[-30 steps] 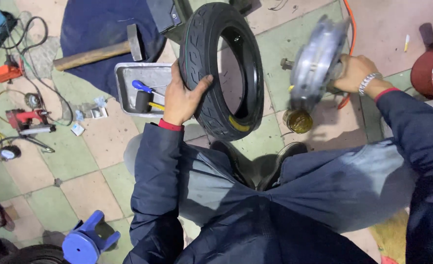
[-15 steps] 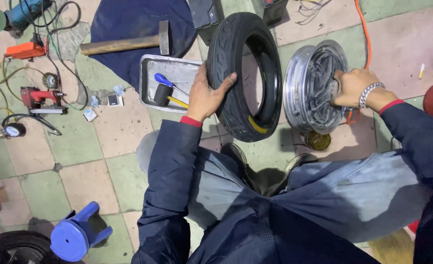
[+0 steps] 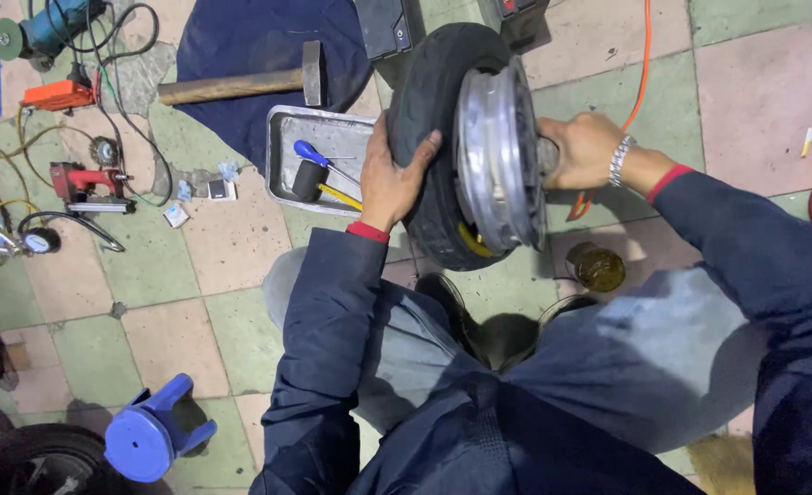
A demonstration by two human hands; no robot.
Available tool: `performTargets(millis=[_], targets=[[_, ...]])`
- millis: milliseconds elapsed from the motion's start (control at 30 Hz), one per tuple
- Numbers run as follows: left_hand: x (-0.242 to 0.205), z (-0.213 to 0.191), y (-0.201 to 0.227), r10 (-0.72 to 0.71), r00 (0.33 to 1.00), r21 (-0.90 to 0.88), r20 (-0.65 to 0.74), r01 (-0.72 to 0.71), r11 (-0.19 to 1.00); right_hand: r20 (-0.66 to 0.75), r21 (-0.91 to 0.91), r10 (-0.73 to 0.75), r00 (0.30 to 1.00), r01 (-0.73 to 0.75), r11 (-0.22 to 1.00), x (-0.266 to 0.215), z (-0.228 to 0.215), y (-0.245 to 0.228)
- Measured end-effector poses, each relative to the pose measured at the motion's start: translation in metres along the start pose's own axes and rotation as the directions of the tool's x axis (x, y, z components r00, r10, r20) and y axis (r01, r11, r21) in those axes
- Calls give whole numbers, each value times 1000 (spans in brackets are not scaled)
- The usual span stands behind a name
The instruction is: Applying grease to a tire bead and mounting the tire onto a motorcycle wheel hub
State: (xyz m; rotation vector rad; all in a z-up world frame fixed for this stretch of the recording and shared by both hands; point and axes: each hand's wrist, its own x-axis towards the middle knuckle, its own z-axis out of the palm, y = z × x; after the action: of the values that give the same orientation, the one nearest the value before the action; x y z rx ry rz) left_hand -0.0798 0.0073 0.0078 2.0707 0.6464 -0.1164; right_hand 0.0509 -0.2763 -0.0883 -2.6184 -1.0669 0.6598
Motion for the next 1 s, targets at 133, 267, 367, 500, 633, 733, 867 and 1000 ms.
performTargets(millis=[133,267,367,500,633,733,867,1000], targets=[[6,2,-4,-25,999,-43,-27,23,999,122,-81,-71,990,81,993,24,-12,14],[12,11,-2,34,999,-71,-29,-36,997,143,-85,-86,986,99,991,28,-14,25],[6,14,5,79,996,-74,-31,-81,994,166,-18,-84,983,88,996,19,-16,26],[9,14,15,149,988,-64,-39,-151,986,202,-12,-120,972,125,992,22,-25,42],[9,20,11,178,984,-75,-12,-178,981,304,-71,-58,951,84,994,24,-17,37],[-3,30,15,154,987,-51,-38,-156,986,356,-87,16,934,16,996,35,0,38],[3,38,21,108,993,-57,-46,-110,992,333,-102,32,942,3,995,40,-15,37],[12,34,33,68,997,-17,-40,-69,997,208,-199,44,977,-1,980,35,4,35]])
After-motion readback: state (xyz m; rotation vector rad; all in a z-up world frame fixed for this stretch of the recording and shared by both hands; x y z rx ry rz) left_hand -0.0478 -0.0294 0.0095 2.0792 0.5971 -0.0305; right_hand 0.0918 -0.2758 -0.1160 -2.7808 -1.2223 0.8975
